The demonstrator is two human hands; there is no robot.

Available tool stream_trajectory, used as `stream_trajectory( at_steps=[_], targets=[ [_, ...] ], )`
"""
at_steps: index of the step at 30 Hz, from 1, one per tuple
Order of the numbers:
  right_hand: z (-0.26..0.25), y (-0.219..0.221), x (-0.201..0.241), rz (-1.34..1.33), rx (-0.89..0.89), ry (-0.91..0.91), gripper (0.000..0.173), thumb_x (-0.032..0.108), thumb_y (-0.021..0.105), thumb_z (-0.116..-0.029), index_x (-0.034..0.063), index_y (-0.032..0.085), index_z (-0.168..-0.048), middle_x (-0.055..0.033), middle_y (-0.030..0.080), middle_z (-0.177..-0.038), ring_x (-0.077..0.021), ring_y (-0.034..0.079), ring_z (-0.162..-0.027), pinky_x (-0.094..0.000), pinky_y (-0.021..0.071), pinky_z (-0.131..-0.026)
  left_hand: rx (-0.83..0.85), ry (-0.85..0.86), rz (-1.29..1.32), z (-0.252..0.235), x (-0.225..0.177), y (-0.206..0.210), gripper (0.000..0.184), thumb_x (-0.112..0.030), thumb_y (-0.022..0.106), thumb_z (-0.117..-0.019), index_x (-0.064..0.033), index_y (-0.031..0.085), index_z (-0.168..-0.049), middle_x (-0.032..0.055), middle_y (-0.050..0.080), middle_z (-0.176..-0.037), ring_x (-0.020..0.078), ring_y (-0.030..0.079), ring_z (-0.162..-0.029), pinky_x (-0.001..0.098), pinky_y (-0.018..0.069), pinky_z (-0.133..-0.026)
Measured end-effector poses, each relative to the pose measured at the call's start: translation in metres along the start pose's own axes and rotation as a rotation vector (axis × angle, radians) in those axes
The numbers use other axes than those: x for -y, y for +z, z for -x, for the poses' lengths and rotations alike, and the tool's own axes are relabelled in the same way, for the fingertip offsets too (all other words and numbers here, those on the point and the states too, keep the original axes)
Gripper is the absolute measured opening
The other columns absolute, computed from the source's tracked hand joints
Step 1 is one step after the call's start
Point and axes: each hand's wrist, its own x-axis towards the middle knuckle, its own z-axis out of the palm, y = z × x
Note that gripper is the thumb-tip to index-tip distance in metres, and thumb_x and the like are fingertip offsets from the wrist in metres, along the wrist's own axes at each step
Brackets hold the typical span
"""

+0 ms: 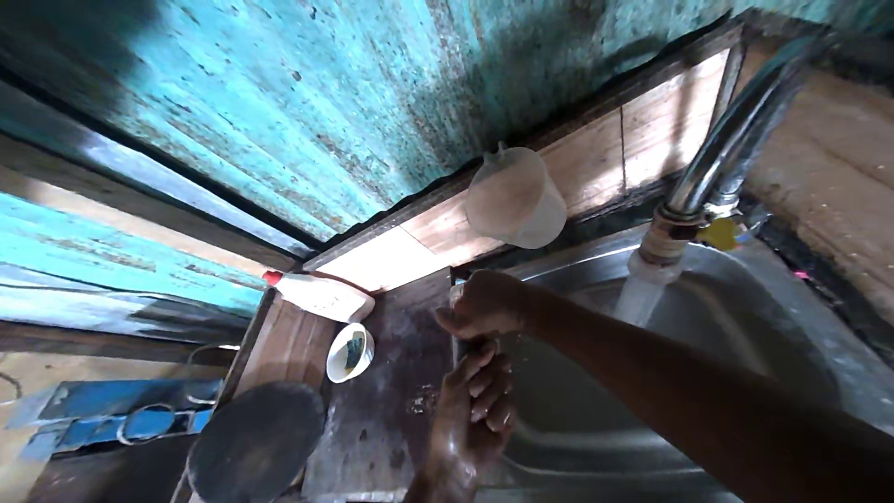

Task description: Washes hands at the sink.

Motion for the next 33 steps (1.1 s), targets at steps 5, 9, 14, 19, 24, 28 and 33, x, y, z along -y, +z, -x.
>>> stream_trajectory(
  at_steps=[5,9,14,19,24,28,33],
  targets=[
    [0.027,0.049,0.005,0.014,-0.243,0.101,0.036,0.005,0.072,-0.0902,0.0067,0.065,-0.126,-0.018,0.068,-0.091,-0.038,0.069,-0.089,-0.051,0.0571,-0.075,-0.147,-0.088,-0.593,-0.002,-0.004,-0.019,0.01,-0.006,0.049,-0.1048,-0.0099,0.053,-0.096,-0.0046,0.044,-0.06,0.0011,0.039,-0.042,0.014,0.0363,-0.038],
    [0.082,0.082,0.0,-0.47,-0.214,0.586,0.053,0.017,0.073,-0.0952,0.0074,0.054,-0.143,-0.0192,0.06,-0.134,-0.0346,0.059,-0.125,-0.0518,0.0486,-0.104,-0.278,-0.005,-1.011,0.018,-0.002,-0.058,0.022,-0.006,0.067,-0.0947,-0.0059,0.058,-0.115,-0.0003,0.057,-0.067,0.0056,0.049,-0.047,0.0191,0.0414,-0.041],
    [0.137,0.109,-0.007,-0.951,-0.662,1.073,0.035,0.028,0.054,-0.1078,-0.0045,0.064,-0.115,-0.0131,0.066,-0.082,-0.0206,0.066,-0.069,-0.0385,0.0584,-0.069,-0.244,0.089,-1.316,0.035,0.004,-0.09,0.048,-0.007,0.076,-0.0856,-0.0013,0.057,-0.129,0.0037,0.069,-0.089,0.0087,0.064,-0.063,0.0257,0.0565,-0.056],
    [0.147,0.1,0.003,-1.177,-0.831,1.104,0.029,0.02,0.045,-0.1098,-0.0036,0.058,-0.121,-0.008,0.058,-0.072,-0.0153,0.058,-0.057,-0.0322,0.0551,-0.058,-0.006,0.13,-1.511,0.033,0.029,-0.083,0.06,-0.007,0.078,-0.0852,0.0098,0.05,-0.136,0.0184,0.069,-0.11,0.0188,0.07,-0.096,0.037,0.0596,-0.088],
    [0.163,0.11,0.027,-1.496,-0.9,1.098,0.032,0.012,0.033,-0.1109,-0.0029,0.059,-0.121,-0.0105,0.071,-0.097,-0.0171,0.071,-0.073,-0.0336,0.0617,-0.069,0.185,-0.002,-1.572,0.016,0.065,-0.054,0.063,-0.009,0.077,-0.088,0.01,0.046,-0.14,0.0233,0.068,-0.116,0.0279,0.069,-0.107,0.0441,0.0559,-0.097],
    [0.195,0.133,0.065,-1.805,-1.265,0.886,0.054,0.037,0.021,-0.1106,0.0013,0.051,-0.136,-0.013,0.072,-0.119,-0.0271,0.071,-0.108,-0.042,0.061,-0.088,0.279,0.163,-1.606,-0.004,0.104,-0.003,0.072,-0.016,0.078,-0.0879,0.0141,0.043,-0.142,0.0302,0.062,-0.127,0.0354,0.065,-0.116,0.0454,0.0533,-0.101],
    [0.209,0.134,0.098,-1.685,-1.727,1.067,0.038,0.025,0.037,-0.1087,0.0023,0.047,-0.138,-0.01,0.074,-0.109,-0.0192,0.074,-0.094,-0.0345,0.0635,-0.077,0.7,0.202,-1.524,-0.044,0.13,0.031,0.059,-0.017,0.066,-0.0954,0.0085,0.048,-0.146,0.0288,0.055,-0.142,0.0336,0.056,-0.132,0.0445,0.0453,-0.112]
  ],
)
